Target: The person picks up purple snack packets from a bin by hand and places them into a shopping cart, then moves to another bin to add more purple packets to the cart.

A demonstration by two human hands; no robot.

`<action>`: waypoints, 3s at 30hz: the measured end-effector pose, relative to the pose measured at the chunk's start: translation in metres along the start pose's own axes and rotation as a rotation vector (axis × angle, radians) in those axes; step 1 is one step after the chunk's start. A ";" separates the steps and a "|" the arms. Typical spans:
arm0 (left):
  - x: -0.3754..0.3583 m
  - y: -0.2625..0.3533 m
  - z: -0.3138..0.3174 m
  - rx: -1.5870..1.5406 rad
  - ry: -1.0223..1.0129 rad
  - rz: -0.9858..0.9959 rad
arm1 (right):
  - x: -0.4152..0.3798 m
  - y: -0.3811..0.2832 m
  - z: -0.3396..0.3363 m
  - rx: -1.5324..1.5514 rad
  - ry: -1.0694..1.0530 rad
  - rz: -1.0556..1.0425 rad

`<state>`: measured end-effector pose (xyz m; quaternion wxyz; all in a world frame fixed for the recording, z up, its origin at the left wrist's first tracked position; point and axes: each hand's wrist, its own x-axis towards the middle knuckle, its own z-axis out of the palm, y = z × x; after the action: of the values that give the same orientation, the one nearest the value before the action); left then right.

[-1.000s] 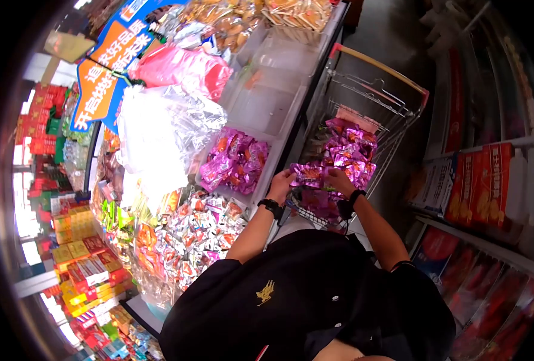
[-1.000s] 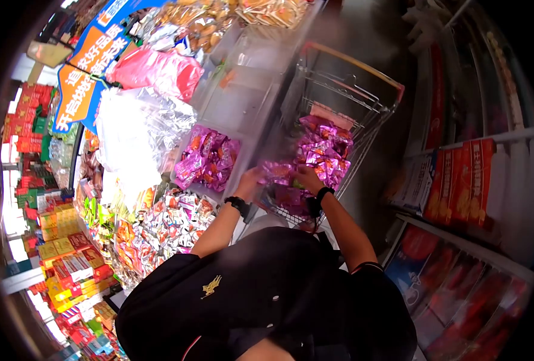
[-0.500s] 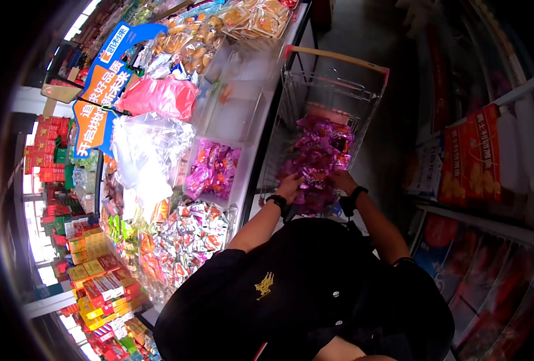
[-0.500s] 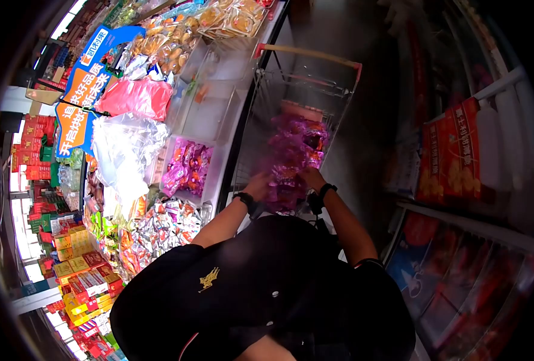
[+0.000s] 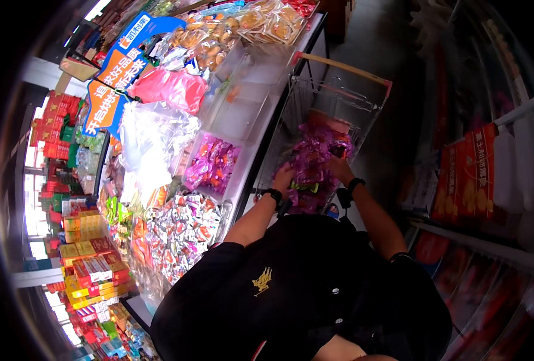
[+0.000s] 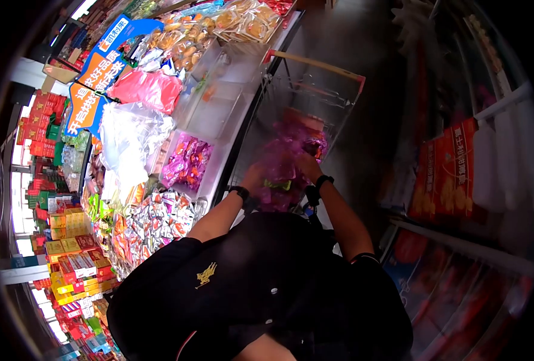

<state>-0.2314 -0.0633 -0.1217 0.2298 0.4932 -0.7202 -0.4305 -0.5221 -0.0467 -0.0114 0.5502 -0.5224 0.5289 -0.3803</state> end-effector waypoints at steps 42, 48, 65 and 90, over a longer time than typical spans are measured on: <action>-0.079 -0.091 -0.256 -1.009 0.533 -0.735 | 0.266 0.003 0.434 -0.907 -0.594 -0.388; -0.078 -0.166 -0.220 -1.021 0.334 -0.586 | 0.250 -0.024 0.442 -0.901 -0.620 -0.342; -0.104 -0.074 -0.267 -1.475 0.499 -0.534 | 0.196 -0.122 0.383 -0.537 -0.445 -0.373; -0.056 0.031 -0.041 -0.319 -0.411 -0.057 | -0.036 0.009 0.071 -0.006 0.000 0.518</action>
<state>-0.1936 -0.0246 -0.0685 0.1412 0.3730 -0.6607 -0.6359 -0.4589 0.0020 -0.0206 0.6277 -0.3713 0.6460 -0.2252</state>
